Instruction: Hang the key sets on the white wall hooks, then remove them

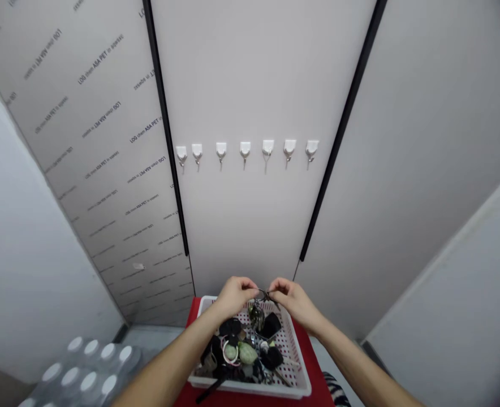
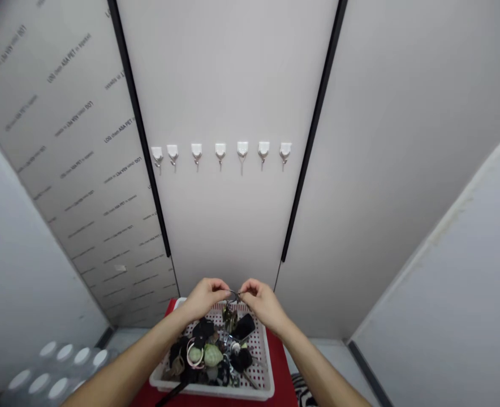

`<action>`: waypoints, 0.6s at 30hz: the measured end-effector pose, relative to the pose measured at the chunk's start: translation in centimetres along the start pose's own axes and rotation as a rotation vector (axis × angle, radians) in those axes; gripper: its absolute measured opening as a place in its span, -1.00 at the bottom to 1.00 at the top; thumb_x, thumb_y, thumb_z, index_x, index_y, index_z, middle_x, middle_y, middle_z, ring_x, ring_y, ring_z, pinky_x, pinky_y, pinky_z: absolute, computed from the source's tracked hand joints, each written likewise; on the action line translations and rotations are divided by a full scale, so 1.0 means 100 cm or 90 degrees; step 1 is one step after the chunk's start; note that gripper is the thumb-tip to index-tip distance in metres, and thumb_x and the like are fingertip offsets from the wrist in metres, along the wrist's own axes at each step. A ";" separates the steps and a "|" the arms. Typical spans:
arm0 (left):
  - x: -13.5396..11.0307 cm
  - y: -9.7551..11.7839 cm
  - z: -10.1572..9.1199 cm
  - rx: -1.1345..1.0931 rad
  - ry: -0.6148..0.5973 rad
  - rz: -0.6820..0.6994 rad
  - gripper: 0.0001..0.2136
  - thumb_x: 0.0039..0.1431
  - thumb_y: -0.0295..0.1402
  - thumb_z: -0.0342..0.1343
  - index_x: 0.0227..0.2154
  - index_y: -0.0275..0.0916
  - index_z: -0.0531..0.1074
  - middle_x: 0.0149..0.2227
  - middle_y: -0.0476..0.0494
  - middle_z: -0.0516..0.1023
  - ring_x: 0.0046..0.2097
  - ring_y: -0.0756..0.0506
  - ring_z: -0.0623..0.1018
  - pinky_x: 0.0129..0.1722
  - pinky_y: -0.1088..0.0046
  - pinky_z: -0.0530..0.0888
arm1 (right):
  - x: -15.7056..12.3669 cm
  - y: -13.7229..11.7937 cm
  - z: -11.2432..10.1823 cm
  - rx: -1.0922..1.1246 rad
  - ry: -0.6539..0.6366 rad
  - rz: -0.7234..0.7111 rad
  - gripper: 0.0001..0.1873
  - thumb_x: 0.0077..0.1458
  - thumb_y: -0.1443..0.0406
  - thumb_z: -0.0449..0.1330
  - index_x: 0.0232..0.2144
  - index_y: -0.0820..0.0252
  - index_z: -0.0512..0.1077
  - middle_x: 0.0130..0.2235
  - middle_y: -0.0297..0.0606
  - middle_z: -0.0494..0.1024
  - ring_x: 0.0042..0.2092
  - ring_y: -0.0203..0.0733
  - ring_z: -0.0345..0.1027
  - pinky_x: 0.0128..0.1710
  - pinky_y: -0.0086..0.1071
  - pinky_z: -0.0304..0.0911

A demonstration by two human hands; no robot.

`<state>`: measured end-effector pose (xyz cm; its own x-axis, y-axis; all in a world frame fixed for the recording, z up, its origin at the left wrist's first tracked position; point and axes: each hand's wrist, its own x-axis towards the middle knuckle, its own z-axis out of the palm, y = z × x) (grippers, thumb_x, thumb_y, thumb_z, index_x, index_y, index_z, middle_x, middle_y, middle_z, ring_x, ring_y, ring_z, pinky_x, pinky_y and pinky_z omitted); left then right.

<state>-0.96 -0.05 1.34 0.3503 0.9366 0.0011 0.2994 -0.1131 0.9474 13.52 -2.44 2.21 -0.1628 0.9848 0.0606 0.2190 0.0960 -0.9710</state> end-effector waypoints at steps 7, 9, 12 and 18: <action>0.005 0.025 -0.008 0.039 0.006 0.043 -0.86 -0.24 -0.40 -0.06 -0.63 -0.36 0.35 -0.66 0.03 0.29 -0.57 0.09 0.23 -0.53 0.60 0.18 | 0.002 0.003 -0.009 -0.100 -0.005 -0.064 -0.92 -0.23 0.36 0.00 -0.57 0.25 0.27 -0.54 -0.36 0.33 -0.45 -0.34 0.18 -0.41 -0.46 0.09; 0.009 0.033 -0.010 0.042 0.005 0.055 -0.86 -0.24 -0.39 -0.06 -0.63 -0.36 0.35 -0.66 0.03 0.30 -0.56 0.08 0.24 -0.52 0.59 0.19 | 0.004 -0.005 -0.011 -0.082 0.005 -0.075 -0.84 -0.20 0.33 -0.01 -0.46 0.26 0.29 -0.41 -0.28 0.38 -0.35 -0.30 0.21 -0.30 -0.43 0.09; 0.014 0.046 -0.015 0.040 -0.022 0.086 -0.86 -0.23 -0.39 -0.05 -0.62 -0.36 0.35 -0.66 0.03 0.31 -0.55 0.08 0.25 -0.50 0.59 0.21 | 0.007 -0.021 -0.014 -0.060 -0.009 -0.087 -0.76 -0.17 0.30 -0.02 -0.38 0.28 0.30 -0.32 -0.22 0.39 -0.25 -0.26 0.21 -0.19 -0.38 0.05; 0.020 0.069 -0.026 0.045 -0.087 0.159 -0.88 -0.22 -0.42 -0.06 -0.58 -0.34 0.34 -0.56 -0.01 0.38 -0.47 0.05 0.32 -0.41 0.56 0.25 | 0.011 -0.045 -0.020 -0.050 -0.101 -0.116 -0.76 -0.16 0.31 -0.02 -0.38 0.27 0.33 -0.37 -0.27 0.41 -0.30 -0.29 0.21 -0.25 -0.39 0.07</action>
<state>-0.52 1.91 8.73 0.5357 0.8240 0.1845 0.2486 -0.3627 0.8981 14.27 -1.52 7.09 -0.3542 0.9156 0.1901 0.2459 0.2874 -0.9257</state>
